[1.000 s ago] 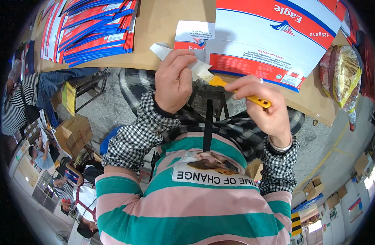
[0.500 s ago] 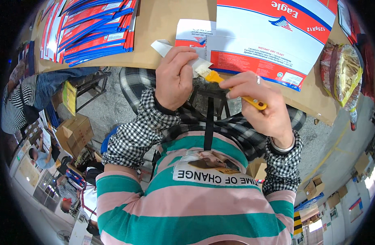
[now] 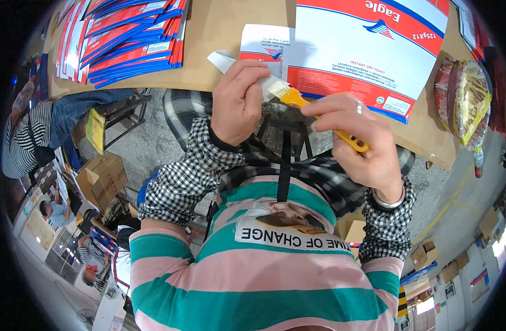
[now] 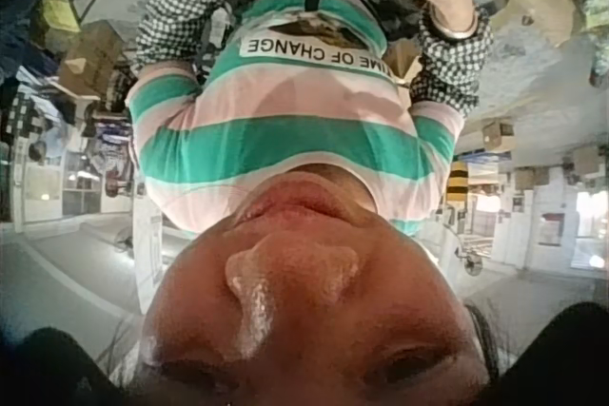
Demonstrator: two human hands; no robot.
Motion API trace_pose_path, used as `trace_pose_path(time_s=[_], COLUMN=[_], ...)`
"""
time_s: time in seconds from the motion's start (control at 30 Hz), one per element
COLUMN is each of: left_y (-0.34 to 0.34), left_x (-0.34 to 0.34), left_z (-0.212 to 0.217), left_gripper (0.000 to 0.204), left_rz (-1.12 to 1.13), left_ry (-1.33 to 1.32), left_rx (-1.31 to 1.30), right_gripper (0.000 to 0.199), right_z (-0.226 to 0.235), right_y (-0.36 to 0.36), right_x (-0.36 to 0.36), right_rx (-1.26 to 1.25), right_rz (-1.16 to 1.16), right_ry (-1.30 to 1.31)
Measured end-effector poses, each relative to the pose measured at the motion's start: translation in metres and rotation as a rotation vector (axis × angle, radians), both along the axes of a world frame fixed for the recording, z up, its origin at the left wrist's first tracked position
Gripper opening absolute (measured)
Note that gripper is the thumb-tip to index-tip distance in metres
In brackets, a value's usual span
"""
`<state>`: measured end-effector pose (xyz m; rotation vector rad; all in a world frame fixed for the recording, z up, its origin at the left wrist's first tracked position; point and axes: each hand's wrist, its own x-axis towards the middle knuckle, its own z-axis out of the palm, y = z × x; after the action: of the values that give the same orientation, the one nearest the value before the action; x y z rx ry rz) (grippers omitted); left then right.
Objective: The person sits at a table in a workshop and uses a yellow brush to apply a white adhesive from a foil-wrapped container onto the edges of flat, printed paper sheets. They repeatedly dip the brush, apply the glue, and fold the paper flaps to seal them.
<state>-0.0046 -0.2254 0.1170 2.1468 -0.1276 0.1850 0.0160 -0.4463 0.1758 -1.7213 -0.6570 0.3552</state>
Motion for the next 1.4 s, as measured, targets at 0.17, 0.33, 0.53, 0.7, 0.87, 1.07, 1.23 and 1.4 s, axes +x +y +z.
trace_pose_path(time_s=[0.17,0.33,0.53,0.7,0.87,1.07,1.23,1.4], left_y=[0.001,0.001,0.007,0.010,0.012,0.010,0.012,0.011], left_x=[0.001,0.002,0.002,0.005,0.007,0.011,0.009,0.008], left_z=[0.000,0.000,-0.001,0.000,-0.005,-0.007,-0.007,-0.006], left_gripper=[0.021,0.021,0.022,0.023,0.022,0.021,0.021,0.021], left_rz=[-0.007,-0.003,-0.038,-0.073,-0.070,-0.073,-0.071,-0.075], left_ry=[0.004,-0.006,-0.004,0.064,-0.006,-0.002,-0.008,-0.007], left_rx=[0.003,0.000,-0.017,-0.068,-0.070,-0.079,-0.067,-0.085], right_gripper=[0.028,0.028,0.028,0.028,0.028,0.029,0.029,0.028], right_z=[0.001,0.003,0.001,-0.001,0.006,0.001,0.007,-0.003], right_y=[-0.003,0.002,-0.004,0.005,-0.001,0.005,-0.004,0.005], right_x=[-0.003,0.001,-0.003,-0.001,0.001,0.000,0.004,0.001], right_rx=[-0.050,-0.023,-0.033,-0.036,-0.060,-0.056,-0.019,0.002], right_rz=[0.065,0.035,0.055,0.044,0.073,0.050,0.038,0.007], right_ry=[0.065,0.000,0.045,0.008,0.017,0.020,0.030,0.048])
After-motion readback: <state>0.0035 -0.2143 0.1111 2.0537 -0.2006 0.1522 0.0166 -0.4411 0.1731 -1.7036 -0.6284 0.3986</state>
